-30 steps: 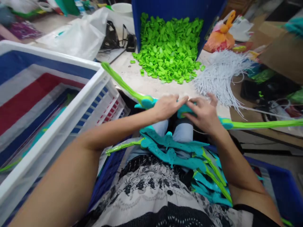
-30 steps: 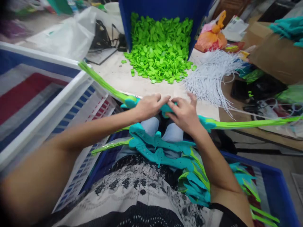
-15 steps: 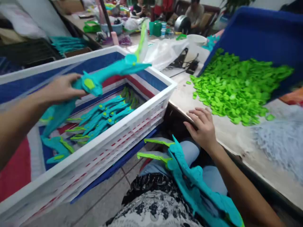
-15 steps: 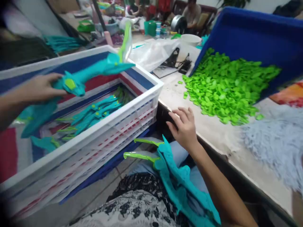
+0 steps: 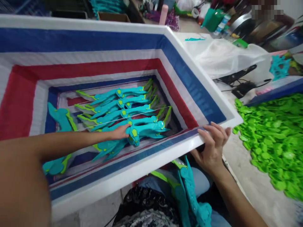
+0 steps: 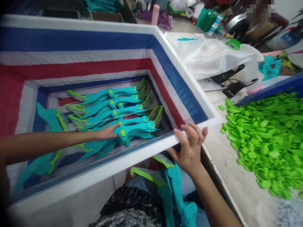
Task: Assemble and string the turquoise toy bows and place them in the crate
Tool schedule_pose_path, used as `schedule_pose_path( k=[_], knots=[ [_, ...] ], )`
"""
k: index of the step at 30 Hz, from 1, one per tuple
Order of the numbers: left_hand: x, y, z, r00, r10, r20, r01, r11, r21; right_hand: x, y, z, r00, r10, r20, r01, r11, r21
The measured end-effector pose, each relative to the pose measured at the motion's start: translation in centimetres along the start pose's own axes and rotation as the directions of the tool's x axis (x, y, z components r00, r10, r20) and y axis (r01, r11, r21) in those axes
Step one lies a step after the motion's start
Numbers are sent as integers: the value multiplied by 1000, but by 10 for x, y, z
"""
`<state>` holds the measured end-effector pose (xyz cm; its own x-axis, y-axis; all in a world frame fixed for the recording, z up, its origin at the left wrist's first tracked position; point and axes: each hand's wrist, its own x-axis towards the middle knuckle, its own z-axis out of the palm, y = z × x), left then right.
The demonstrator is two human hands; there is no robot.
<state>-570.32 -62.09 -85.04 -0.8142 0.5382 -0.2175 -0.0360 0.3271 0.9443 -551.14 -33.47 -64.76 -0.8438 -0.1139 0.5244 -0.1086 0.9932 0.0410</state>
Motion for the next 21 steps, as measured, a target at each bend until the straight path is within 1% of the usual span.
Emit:
schedule_pose_path(
  k=[3,5,8,11,15,19,21],
  knots=[
    [-8,-19,6,986,-64,152,56,997,54,-2,-3,2,999,35,-2,-35,999,-11],
    [-12,-27,10,978,-80,193,66,995,79,-2,-5,3,999,54,-10,-54,998,-18],
    [-17,-36,12,965,-74,253,47,993,111,-3,-5,3,998,60,-13,-60,998,-30],
    [-21,-44,11,963,-59,265,22,990,140,-3,-5,3,998,59,2,-59,998,-33],
    [-26,-49,7,968,-54,246,-9,968,249,-4,-5,4,998,67,0,-67,997,-38],
    [-28,-43,6,964,-68,259,-41,917,396,-4,-4,4,997,73,27,-72,996,-51],
    [-27,-35,5,948,-144,283,-27,852,523,-2,-4,3,996,72,46,-70,996,-53]
  ],
)
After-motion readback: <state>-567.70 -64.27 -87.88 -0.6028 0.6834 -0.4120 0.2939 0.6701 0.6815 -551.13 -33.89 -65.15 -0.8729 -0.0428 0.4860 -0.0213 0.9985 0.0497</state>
